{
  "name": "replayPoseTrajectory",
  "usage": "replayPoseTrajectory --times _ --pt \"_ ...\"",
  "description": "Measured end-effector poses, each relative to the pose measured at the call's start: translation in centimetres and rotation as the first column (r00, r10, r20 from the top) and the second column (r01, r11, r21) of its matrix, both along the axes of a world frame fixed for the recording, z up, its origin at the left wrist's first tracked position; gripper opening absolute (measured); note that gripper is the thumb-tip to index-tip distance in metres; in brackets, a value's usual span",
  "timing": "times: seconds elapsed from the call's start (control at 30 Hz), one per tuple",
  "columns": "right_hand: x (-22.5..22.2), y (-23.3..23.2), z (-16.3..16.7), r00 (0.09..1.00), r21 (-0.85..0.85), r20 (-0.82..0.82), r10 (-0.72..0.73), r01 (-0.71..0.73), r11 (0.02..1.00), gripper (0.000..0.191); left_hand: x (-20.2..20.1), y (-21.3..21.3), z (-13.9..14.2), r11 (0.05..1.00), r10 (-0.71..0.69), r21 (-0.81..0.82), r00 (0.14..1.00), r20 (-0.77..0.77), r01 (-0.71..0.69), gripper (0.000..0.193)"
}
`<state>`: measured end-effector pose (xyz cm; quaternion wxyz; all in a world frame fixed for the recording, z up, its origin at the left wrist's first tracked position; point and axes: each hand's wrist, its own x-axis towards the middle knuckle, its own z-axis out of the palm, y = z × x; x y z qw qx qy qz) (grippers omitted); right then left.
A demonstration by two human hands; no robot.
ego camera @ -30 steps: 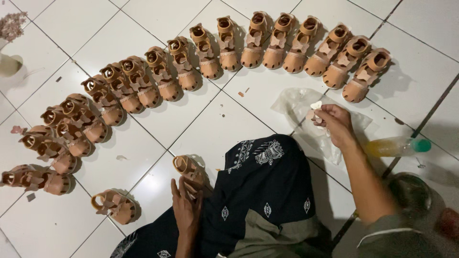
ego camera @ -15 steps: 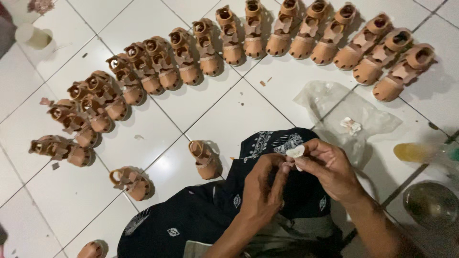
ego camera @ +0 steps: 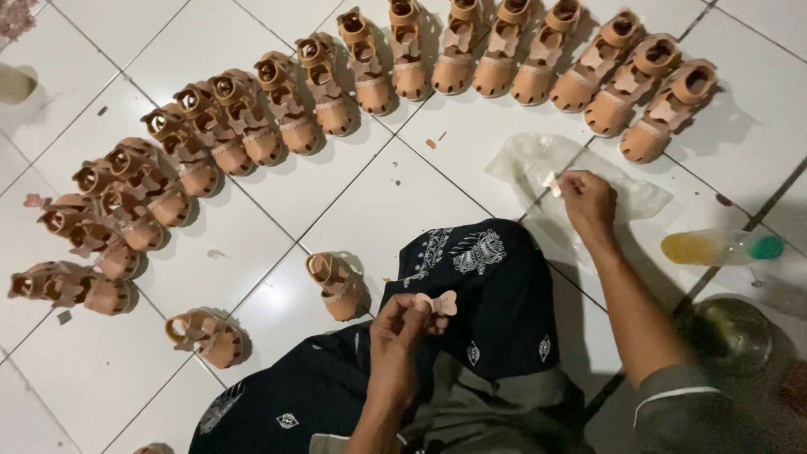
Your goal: The person sits on a tiled floor surrounded by rows of small leather children's sandals. They pick up one sandal at a time, press and fit white decorative trim pieces onto the upper by hand, then set the sandal down in a row and take the next one.
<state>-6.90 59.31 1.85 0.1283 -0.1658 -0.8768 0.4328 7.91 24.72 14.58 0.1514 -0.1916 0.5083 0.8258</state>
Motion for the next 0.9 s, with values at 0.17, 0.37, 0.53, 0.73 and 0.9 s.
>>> replayPoseTrajectory --times 0.17,0.37,0.53,0.73,0.9 --pt "0.3 -1.5 3.5 0.948 0.539 -0.231 0.219 -0.063 0.840 0.032 0.1 -1.8 -0.6 0.998 0.060 0.008 0.997 -0.047 -0.060 0.021" --pt "7.1 -12.9 9.6 0.884 -0.437 0.000 0.468 -0.421 0.795 0.026 0.4 -3.1 -2.8 0.982 0.173 0.085 0.982 -0.073 -0.166 0.019" --pt "9.5 -23.3 8.6 0.595 -0.630 0.140 0.791 -0.563 0.535 0.021 2.3 -5.7 -5.7 0.969 0.241 0.088 0.964 -0.113 -0.232 0.016" --pt "7.3 -27.3 5.3 0.613 -0.479 0.149 0.775 -0.641 0.599 0.021 3.5 -12.8 -8.9 0.892 0.234 -0.329 0.940 -0.251 -0.310 0.019" --pt "5.1 -29.2 3.8 0.635 -0.368 0.205 0.745 -0.655 0.660 0.026 2.1 -17.7 -9.6 0.601 0.131 -0.780 0.984 -0.123 -0.177 0.039"
